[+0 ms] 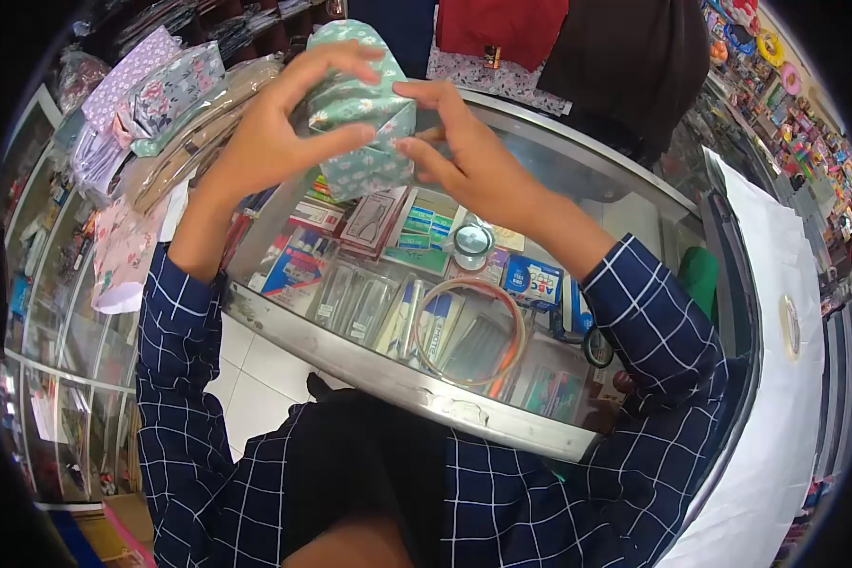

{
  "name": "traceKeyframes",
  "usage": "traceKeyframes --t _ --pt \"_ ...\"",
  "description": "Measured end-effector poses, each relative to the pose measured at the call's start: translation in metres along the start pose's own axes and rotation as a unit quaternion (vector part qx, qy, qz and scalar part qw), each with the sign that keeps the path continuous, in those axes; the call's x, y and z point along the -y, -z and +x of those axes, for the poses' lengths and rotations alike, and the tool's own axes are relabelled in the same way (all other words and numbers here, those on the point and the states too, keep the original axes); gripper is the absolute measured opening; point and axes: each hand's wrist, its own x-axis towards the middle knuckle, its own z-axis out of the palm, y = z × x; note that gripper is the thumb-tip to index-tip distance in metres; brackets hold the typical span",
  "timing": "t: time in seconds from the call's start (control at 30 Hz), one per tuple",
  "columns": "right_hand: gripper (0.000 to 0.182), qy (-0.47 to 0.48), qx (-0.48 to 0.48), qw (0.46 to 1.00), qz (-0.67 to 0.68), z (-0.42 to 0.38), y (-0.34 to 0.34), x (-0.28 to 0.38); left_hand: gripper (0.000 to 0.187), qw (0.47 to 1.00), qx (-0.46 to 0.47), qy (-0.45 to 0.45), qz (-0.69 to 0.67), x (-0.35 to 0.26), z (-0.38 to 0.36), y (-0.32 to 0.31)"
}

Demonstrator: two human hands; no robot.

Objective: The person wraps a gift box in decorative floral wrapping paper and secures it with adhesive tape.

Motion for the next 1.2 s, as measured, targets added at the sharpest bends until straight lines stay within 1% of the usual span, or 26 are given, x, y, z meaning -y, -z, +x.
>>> traceKeyframes --t 0.07,0.1,0.17,0.2,0.23,0.33,0.37,0.47,0.57,0.67,0.77,0.87,0.97,1.07,1.1,1.17,1.2 --pt "0.052 0.081 -0.003 0.993 -0.086 0.005 0.005 -0.007 0.046 0.995 0.020 0.001 0.093 0.003 -0.014 -0.002" --pt "0.052 0.120 -0.004 0.985 -0.126 0.009 0.007 -0.009 0.051 0.994 -0.008 -0.001 0.107 0.005 -0.017 -0.007" --pt "0.053 0.221 -0.027 0.948 -0.229 0.014 0.007 -0.011 0.053 0.994 -0.010 0.001 0.110 0.010 -0.022 -0.009" --pt "0.053 0.271 -0.040 0.921 -0.279 0.016 0.007 -0.011 0.054 0.994 -0.011 0.001 0.112 0.008 -0.024 -0.009" --pt "0.053 0.276 -0.040 0.924 -0.261 0.017 0.005 -0.015 0.055 0.993 -0.020 0.004 0.120 0.007 -0.025 -0.012" --pt "0.052 0.226 -0.025 0.949 -0.218 0.015 0.004 -0.014 0.055 0.990 -0.024 0.007 0.136 0.006 -0.025 -0.013" --pt "0.051 0.226 -0.026 0.953 -0.199 0.017 0.003 -0.015 0.054 0.989 -0.032 0.006 0.141 0.005 -0.024 -0.014" --pt "0.054 0.232 -0.045 0.948 -0.214 0.016 -0.002 -0.019 0.052 0.987 -0.040 0.009 0.155 0.003 -0.022 -0.017" --pt "0.057 0.259 -0.048 0.931 -0.251 0.017 -0.004 -0.023 0.053 0.985 -0.050 0.008 0.164 0.004 -0.022 -0.020" --pt "0.059 0.249 -0.045 0.937 -0.242 0.015 -0.004 -0.022 0.058 0.984 -0.052 -0.001 0.169 0.006 -0.021 -0.021" --pt "0.062 0.250 -0.061 0.936 -0.240 0.015 -0.006 -0.024 0.059 0.988 -0.034 -0.002 0.150 0.006 -0.021 -0.019" --pt "0.060 0.266 -0.096 0.933 -0.221 0.016 -0.013 -0.030 0.059 0.991 -0.021 -0.005 0.135 0.008 -0.022 -0.017" --pt "0.059 0.274 -0.089 0.932 -0.219 0.015 -0.013 -0.029 0.057 0.992 0.003 0.001 0.124 0.006 -0.024 -0.013" --pt "0.055 0.254 -0.048 0.953 -0.156 0.012 -0.009 -0.025 0.061 0.996 0.036 0.013 0.086 0.012 -0.027 -0.007" --pt "0.059 0.251 -0.020 0.957 -0.143 0.012 -0.005 -0.025 0.062 0.998 0.033 0.042 0.027 0.011 -0.029 -0.005" --pt "0.059 0.241 -0.014 0.958 -0.157 0.011 -0.003 -0.026 0.064 0.991 0.028 0.095 -0.092 0.007 -0.033 -0.004" --pt "0.059 0.236 -0.012 0.958 -0.165 0.011 -0.001 -0.025 0.064 0.986 0.023 0.106 -0.129 0.006 -0.036 -0.001"
